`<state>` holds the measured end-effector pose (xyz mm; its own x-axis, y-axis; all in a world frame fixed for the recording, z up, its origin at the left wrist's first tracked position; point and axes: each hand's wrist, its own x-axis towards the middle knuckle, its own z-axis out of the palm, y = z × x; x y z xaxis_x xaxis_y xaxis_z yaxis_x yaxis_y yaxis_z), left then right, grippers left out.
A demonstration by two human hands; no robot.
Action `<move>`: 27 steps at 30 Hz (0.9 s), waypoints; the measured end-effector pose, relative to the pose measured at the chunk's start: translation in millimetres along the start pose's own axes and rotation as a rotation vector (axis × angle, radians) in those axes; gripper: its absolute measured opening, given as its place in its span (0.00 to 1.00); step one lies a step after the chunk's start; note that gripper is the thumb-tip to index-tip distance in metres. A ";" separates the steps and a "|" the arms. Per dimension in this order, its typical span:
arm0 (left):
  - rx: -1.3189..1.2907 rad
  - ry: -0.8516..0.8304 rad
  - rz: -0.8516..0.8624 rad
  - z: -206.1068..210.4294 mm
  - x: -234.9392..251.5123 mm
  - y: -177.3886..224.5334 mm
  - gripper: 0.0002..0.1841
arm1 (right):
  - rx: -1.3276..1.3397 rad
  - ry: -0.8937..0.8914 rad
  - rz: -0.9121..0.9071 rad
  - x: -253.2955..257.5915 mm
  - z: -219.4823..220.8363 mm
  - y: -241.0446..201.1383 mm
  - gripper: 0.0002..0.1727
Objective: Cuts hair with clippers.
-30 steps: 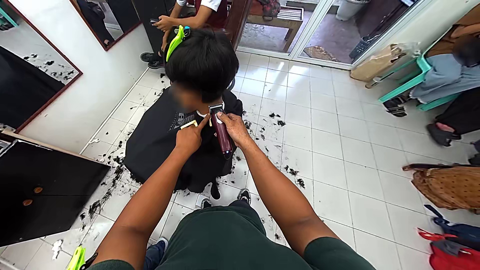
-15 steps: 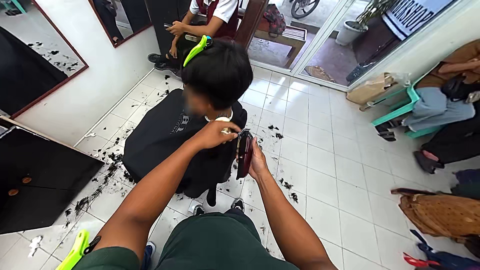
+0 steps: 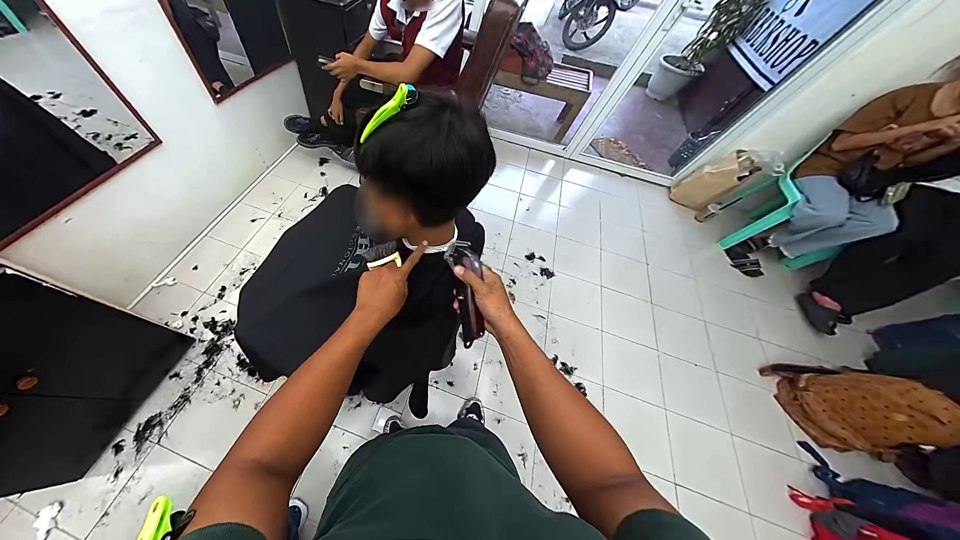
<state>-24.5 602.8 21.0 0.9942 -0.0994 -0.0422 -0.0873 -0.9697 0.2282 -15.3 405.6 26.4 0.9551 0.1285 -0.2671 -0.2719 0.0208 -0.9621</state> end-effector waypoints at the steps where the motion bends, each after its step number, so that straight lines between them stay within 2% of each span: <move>1: 0.011 -0.016 -0.012 0.7 0.9 -0.9 0.42 | -0.003 0.004 0.015 4.2 4.8 -2.6 0.20; 3: 0.030 -0.046 -0.025 0.4 2.5 -1.7 0.44 | -0.014 0.017 0.011 12.0 13.4 -6.3 0.24; 8: 0.058 -0.056 -0.043 -0.1 2.3 -1.5 0.45 | -0.113 0.025 -0.006 19.5 19.6 -12.4 0.27; 16: 0.062 -0.066 -0.044 -2.5 1.2 -0.2 0.45 | -0.160 0.031 -0.058 19.9 18.6 -11.4 0.28; 22: 0.069 -0.140 -0.069 -7.7 5.3 1.4 0.44 | -0.167 0.026 -0.085 16.6 19.9 -13.6 0.28; 27: 0.080 -0.160 -0.076 -8.5 6.1 0.9 0.45 | -0.100 0.014 -0.075 17.2 19.9 -11.6 0.29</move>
<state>-18.0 603.2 29.3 0.9757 -0.0537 -0.2123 -0.0238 -0.9897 0.1410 2.0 427.3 34.1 0.9740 0.1167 -0.1941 -0.1871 -0.0691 -0.9799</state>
